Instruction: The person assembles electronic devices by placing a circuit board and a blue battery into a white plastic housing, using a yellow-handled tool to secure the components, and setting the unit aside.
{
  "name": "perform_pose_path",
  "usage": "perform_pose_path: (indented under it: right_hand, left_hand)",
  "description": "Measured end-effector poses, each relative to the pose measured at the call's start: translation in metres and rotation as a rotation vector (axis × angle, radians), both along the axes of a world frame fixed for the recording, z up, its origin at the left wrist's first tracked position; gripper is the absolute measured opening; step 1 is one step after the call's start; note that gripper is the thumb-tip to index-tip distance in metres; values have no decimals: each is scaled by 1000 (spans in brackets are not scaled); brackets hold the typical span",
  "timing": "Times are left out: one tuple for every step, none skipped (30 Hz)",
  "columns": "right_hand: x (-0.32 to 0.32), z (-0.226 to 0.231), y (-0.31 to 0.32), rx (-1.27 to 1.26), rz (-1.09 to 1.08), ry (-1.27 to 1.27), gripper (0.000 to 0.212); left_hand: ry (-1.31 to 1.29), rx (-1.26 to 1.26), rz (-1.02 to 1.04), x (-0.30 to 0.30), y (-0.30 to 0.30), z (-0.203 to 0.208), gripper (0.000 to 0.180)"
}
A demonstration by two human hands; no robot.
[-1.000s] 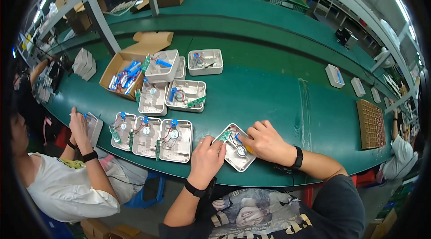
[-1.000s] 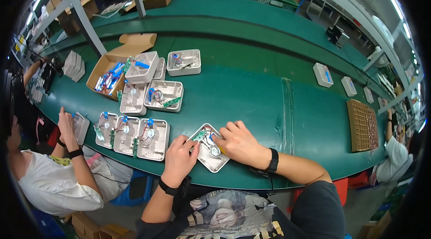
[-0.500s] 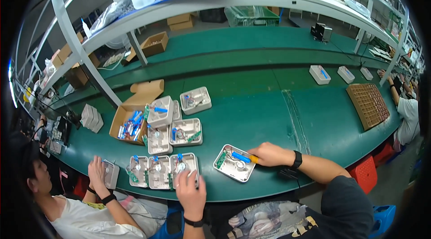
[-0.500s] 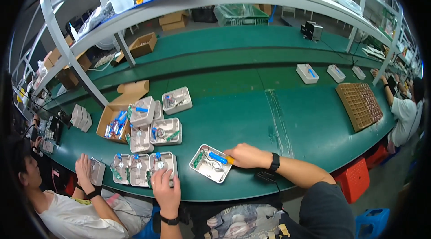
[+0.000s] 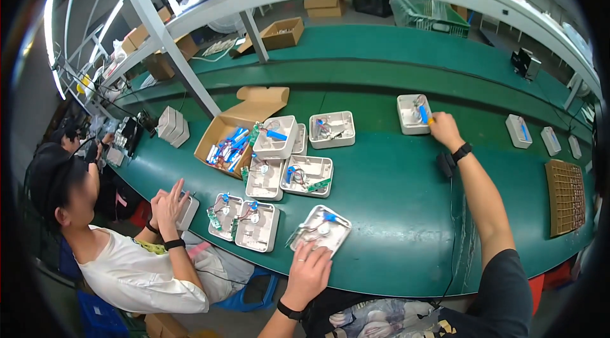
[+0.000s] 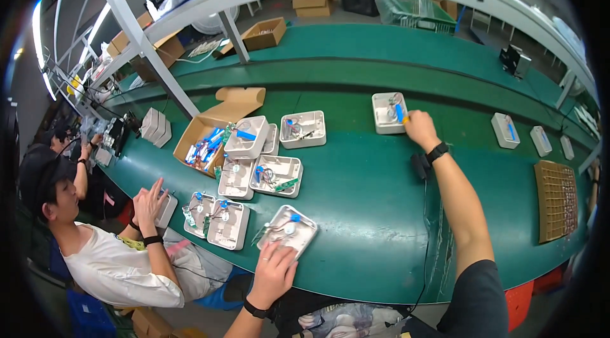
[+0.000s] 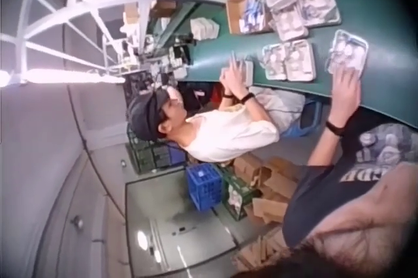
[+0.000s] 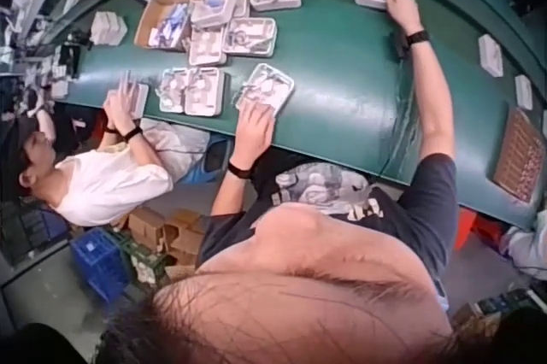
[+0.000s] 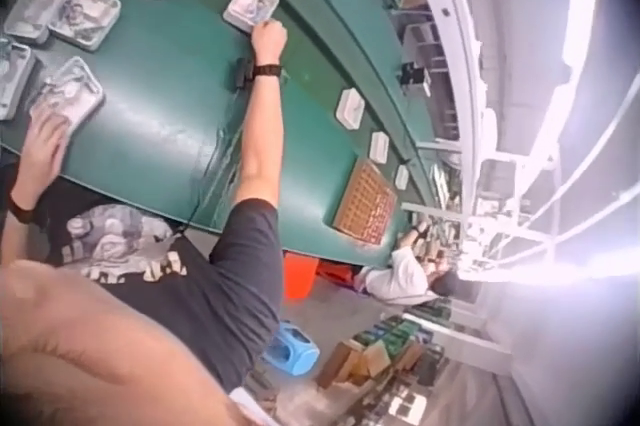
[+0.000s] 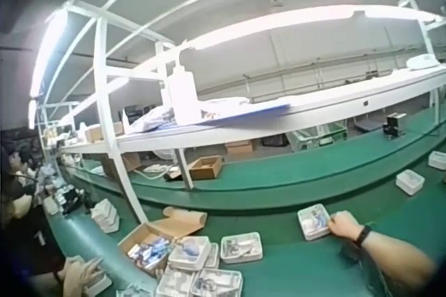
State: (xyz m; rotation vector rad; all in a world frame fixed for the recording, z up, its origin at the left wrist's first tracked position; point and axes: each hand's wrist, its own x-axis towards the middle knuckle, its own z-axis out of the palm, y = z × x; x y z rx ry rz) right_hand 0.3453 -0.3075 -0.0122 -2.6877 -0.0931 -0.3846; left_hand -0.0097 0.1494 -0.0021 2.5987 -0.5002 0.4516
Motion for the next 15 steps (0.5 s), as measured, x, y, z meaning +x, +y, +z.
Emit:
perform_pose_path:
  right_hand:
    - [10,-10,-2,-32,-45,-30,23]
    - [15,-16,0,-34,-33,-6,23]
    - [19,-19,0,-19,-31,18,23]
    - [23,-18,2,-1,-32,36,23]
    - [22,-17,2,18,-37,51,24]
    - [16,-16,0,17,-41,63,24]
    - [7,-15,-3,42,-58,-7,25]
    - [3,-11,-5,68,-74,-88,26]
    - [-13,0,6,97,-85,-155,29]
    - [-29,14,16,111,-53,-139,29]
    - [-52,44,43,124,-14,-122,33]
    - [-79,54,64,178,256,-89,35]
    - [-106,58,84,232,517,-61,37]
    - [-125,57,102,196,818,69,42]
    - [-144,49,122,239,1032,119,45]
  left_hand:
    - [11,0,-69,1,0,3,29]
    - [28,-7,-136,-1,-4,3,29]
    - [50,-12,-130,2,-7,2,29]
    - [40,11,-147,9,-6,3,28]
    - [27,33,-168,16,-5,4,28]
    - [11,56,-194,20,-3,4,27]
    - [21,59,-202,21,2,6,27]
    - [17,-40,-162,28,9,6,26]
    - [27,-136,-114,27,19,7,26]
    - [36,-230,-65,25,24,7,25]
    - [48,-221,-58,26,23,11,25]
    - [89,-304,83,38,17,17,23]
    - [128,-385,217,53,11,23,21]
    - [160,-460,347,63,7,26,19]
    - [163,-449,337,65,7,24,19]
